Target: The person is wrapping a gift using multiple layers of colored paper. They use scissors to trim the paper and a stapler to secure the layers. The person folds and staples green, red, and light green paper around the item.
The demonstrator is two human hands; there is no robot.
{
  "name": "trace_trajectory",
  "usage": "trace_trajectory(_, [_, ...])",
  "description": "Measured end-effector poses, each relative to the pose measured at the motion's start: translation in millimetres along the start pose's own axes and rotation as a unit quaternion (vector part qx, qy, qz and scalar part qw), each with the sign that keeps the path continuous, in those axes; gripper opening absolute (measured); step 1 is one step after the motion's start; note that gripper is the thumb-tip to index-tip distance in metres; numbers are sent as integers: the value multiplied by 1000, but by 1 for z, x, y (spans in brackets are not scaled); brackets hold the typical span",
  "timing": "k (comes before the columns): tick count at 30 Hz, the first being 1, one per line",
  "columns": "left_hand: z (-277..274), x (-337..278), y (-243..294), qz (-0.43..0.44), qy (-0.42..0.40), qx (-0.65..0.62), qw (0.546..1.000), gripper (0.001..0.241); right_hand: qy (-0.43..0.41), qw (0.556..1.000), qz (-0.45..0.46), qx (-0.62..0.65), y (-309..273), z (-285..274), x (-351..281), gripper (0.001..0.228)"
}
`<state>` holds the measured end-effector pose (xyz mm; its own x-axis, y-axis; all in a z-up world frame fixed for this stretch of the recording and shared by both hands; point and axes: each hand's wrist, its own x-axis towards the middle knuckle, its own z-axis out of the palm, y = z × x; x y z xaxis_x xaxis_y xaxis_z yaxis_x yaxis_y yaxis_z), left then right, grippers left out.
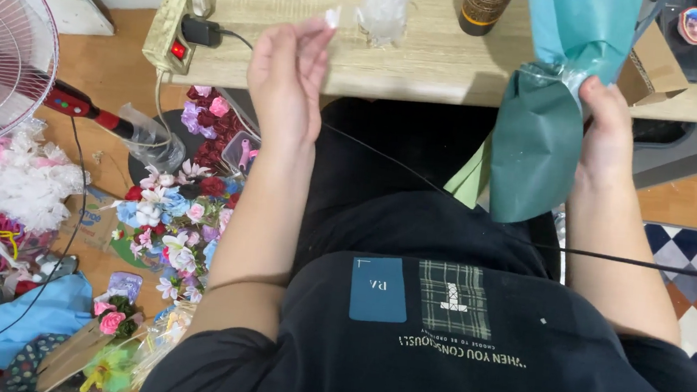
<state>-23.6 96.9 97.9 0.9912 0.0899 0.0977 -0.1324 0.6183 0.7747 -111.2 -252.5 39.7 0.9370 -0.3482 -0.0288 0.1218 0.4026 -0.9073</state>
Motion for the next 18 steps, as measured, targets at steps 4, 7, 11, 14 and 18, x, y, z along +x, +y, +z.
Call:
trace_trajectory(4, [8,12,-18,218,-10,151,964,14,-27,998,-39,-28,9,0,8,36])
trace_trajectory(7, [0,44,-41,441,-35,340,830,16,-40,998,-41,-5,16,3,7,46])
trace_trajectory(11, [-7,90,-66,645,-129,525,540,4,-33,999,-39,18,24,3,8,63])
trace_trajectory(14, [-3,113,-64,569,-130,558,590,16,-15,1000,-25,11,23,-1,7,55])
trace_trajectory(18, [-4,157,-62,455,-66,656,598,16,-56,998,-24,11,21,8,9,73])
